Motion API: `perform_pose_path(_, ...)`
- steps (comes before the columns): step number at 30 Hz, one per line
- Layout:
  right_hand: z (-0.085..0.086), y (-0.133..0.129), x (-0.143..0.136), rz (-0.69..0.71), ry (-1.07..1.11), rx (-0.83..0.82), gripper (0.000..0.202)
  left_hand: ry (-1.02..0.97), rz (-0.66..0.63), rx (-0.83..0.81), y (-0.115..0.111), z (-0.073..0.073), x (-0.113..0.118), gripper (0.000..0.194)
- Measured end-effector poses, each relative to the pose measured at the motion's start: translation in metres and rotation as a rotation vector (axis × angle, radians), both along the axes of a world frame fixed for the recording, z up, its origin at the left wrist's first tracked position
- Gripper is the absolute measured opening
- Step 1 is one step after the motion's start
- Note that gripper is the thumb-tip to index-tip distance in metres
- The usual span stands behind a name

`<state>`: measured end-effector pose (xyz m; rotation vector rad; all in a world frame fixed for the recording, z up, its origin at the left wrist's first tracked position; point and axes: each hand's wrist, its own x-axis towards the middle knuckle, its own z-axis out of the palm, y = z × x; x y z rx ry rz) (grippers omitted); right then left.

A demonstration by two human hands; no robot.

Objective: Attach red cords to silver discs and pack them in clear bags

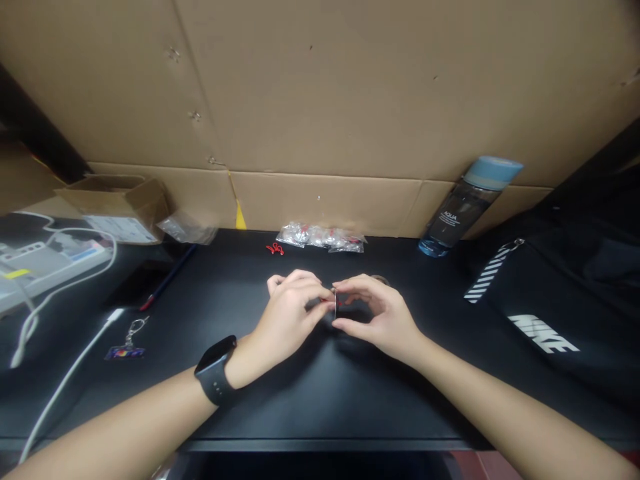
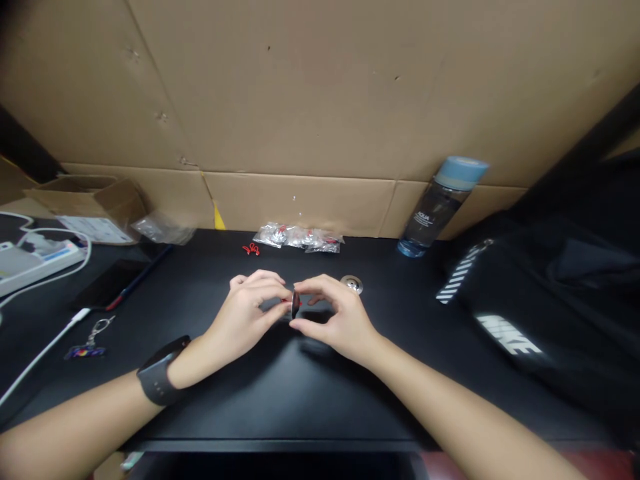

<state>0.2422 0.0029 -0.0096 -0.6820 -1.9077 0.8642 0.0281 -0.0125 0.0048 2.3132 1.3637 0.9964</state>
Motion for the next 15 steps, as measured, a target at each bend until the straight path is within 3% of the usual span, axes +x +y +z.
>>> perform_pose_path(5,0.005,0.003,0.005,-0.056,-0.079,0.146,0.047,-0.052,-0.057,-0.093,0.005,0.001,-0.002,0.013)
perform_pose_path(8,0.006,0.005,0.007,-0.086,-0.096,0.196,0.045,-0.194,-0.037,-0.193,0.008,0.001,-0.005,0.019)
perform_pose_path(12,0.006,0.006,0.007,-0.099,-0.152,0.271,0.044,-0.443,-0.098,-0.431,0.012,-0.003,-0.005,0.055)
perform_pose_path(15,0.006,0.005,0.005,-0.069,-0.178,0.334,0.041,-0.462,-0.158,-0.490,0.012,-0.006,-0.005,0.061)
